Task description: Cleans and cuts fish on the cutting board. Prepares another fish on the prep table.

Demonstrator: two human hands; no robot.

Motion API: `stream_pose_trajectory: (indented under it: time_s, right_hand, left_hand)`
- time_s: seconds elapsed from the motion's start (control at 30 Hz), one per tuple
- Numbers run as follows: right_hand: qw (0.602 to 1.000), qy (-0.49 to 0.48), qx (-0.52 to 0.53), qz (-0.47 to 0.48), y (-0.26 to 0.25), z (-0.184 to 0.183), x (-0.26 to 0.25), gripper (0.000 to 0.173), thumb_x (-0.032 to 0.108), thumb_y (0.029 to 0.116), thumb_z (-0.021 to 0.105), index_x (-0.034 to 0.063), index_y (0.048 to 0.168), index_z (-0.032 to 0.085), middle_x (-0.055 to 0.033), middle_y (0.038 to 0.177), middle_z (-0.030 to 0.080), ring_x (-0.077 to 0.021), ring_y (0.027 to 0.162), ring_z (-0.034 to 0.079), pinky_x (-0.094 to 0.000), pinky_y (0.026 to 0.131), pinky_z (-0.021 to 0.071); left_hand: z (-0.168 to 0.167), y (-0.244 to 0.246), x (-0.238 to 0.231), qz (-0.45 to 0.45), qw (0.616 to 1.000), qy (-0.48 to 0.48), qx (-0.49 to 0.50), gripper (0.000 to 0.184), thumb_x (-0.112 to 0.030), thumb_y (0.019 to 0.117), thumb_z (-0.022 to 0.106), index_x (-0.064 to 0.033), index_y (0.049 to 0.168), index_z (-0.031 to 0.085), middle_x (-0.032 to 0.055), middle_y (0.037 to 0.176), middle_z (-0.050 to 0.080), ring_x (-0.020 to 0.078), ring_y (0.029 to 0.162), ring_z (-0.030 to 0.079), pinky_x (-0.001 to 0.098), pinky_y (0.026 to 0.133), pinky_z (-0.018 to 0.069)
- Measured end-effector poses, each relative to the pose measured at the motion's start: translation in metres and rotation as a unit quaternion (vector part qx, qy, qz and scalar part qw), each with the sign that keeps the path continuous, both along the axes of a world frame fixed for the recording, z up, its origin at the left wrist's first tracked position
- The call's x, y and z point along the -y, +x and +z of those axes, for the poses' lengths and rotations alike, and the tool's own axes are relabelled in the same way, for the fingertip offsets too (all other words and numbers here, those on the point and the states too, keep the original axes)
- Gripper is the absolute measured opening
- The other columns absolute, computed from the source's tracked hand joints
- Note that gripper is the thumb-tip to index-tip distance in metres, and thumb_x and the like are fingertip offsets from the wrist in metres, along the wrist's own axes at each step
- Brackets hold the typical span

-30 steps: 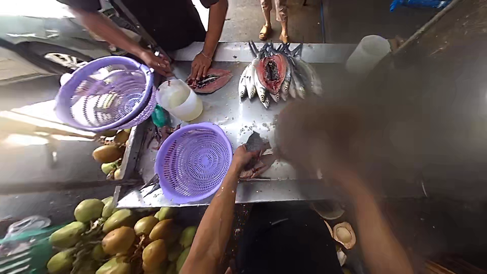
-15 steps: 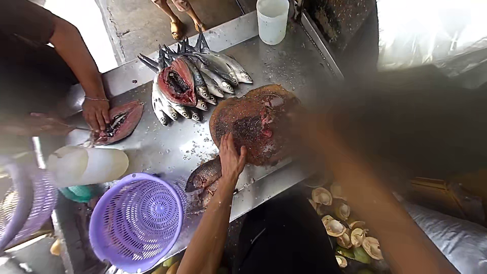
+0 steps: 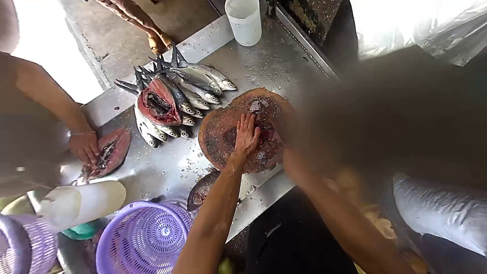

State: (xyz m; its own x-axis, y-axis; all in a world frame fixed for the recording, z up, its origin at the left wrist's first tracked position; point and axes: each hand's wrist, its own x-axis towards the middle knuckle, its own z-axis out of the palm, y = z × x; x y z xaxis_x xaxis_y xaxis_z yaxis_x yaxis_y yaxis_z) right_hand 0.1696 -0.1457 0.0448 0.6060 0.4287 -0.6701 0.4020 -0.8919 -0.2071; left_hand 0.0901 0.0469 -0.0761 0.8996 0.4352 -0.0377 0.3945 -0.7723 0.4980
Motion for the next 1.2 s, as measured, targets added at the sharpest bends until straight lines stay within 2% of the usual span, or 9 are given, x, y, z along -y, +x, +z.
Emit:
stream_pose_trajectory:
  time_s: [0.13,0.2,0.27,0.37,0.57,0.67,0.73,1.0,1.2]
  right_hand:
    - [0.985,0.111,-0.106,-0.074,-0.012,0.003,0.004,0.043,0.029,0.1044,0.050,0.0015,0.136,0.057,-0.0237,0.125,0.065,-0.0381,0.113,0.066,-0.0570,0.096,0.0525]
    - [0.943,0.218,-0.181,-0.174,-0.001,-0.005,0.036,0.039,0.033,0.1078,0.047,0.0037,0.131,0.058,-0.0143,0.101,0.068,-0.0235,0.085,0.068,-0.0440,0.079,0.0583]
    - [0.872,0.285,-0.264,-0.298,0.003,-0.019,0.069,0.039,0.031,0.1115,0.037,0.0029,0.128,0.058,-0.0082,0.081,0.063,-0.0165,0.062,0.063,-0.0356,0.061,0.0579]
    - [0.828,0.268,-0.301,-0.390,-0.009,-0.059,0.090,0.043,0.041,0.1121,0.035,0.0058,0.118,0.059,-0.0051,0.070,0.058,-0.0152,0.049,0.056,-0.0331,0.049,0.0535]
    - [0.873,0.232,-0.268,-0.334,-0.045,-0.069,0.024,0.052,0.041,0.1124,0.031,-0.0006,0.117,0.061,-0.0101,0.076,0.062,-0.0194,0.058,0.062,-0.0378,0.059,0.0574]
    - [0.899,0.242,-0.212,-0.297,-0.047,-0.057,-0.002,0.048,0.031,0.1123,0.033,-0.0036,0.108,0.065,-0.0147,0.086,0.065,-0.0223,0.073,0.066,-0.0412,0.075,0.0563]
    - [0.894,0.268,-0.210,-0.291,-0.046,-0.062,-0.001,0.046,0.030,0.1118,0.035,-0.0022,0.103,0.067,-0.0141,0.084,0.065,-0.0218,0.072,0.065,-0.0406,0.073,0.0560]
    - [0.781,0.364,-0.366,-0.352,-0.042,-0.075,0.058,0.041,0.035,0.1116,0.037,0.0025,0.107,0.061,-0.0068,0.070,0.060,-0.0153,0.052,0.060,-0.0313,0.052,0.0549]
    - [0.771,0.408,-0.272,-0.405,-0.049,-0.019,0.174,0.040,0.031,0.1101,0.037,0.0023,0.106,0.064,-0.0059,0.068,0.062,-0.0174,0.051,0.060,-0.0359,0.050,0.0566]
  left_hand:
    - [-0.007,-0.013,0.007,-0.043,0.995,-0.051,0.068,0.072,-0.047,0.1055,0.017,0.0017,0.155,0.038,0.0191,0.162,0.038,0.0324,0.153,0.031,0.0518,0.126,0.0203]
    - [0.002,-0.019,-0.002,-0.057,0.994,-0.045,0.077,0.070,-0.046,0.1049,0.023,0.0001,0.154,0.041,0.0202,0.159,0.042,0.0344,0.150,0.037,0.0533,0.123,0.0269]
    - [0.009,-0.016,-0.014,-0.075,0.996,-0.035,0.040,0.070,-0.050,0.1044,0.025,-0.0054,0.158,0.037,0.0161,0.164,0.035,0.0347,0.154,0.027,0.0577,0.124,0.0219]
    - [-0.012,-0.005,-0.022,-0.094,0.994,-0.024,0.042,0.072,-0.054,0.1040,0.024,-0.0078,0.157,0.041,0.0118,0.165,0.036,0.0337,0.156,0.023,0.0611,0.125,0.0144]
    - [-0.006,-0.003,0.019,-0.133,0.988,-0.049,0.062,0.075,-0.054,0.1024,0.026,-0.0022,0.153,0.044,0.0147,0.162,0.040,0.0317,0.153,0.030,0.0539,0.125,0.0207]
    - [-0.015,-0.005,0.044,-0.103,0.985,-0.062,0.120,0.066,-0.050,0.1009,0.040,-0.0015,0.143,0.056,0.0174,0.155,0.048,0.0324,0.148,0.040,0.0490,0.124,0.0267]
    - [-0.017,-0.005,0.057,-0.062,0.986,-0.073,0.138,0.055,-0.041,0.1004,0.047,-0.0031,0.137,0.062,0.0178,0.151,0.053,0.0322,0.145,0.044,0.0469,0.123,0.0307]
    - [-0.003,-0.001,0.100,-0.024,0.980,-0.074,0.182,0.037,-0.025,0.0951,0.060,-0.0034,0.123,0.071,0.0167,0.140,0.062,0.0308,0.136,0.054,0.0477,0.113,0.0439]
    - [0.052,0.031,0.215,-0.115,0.948,-0.148,0.257,0.031,-0.016,0.0909,0.066,0.0004,0.116,0.073,0.0195,0.138,0.063,0.0333,0.138,0.053,0.0481,0.117,0.0430]
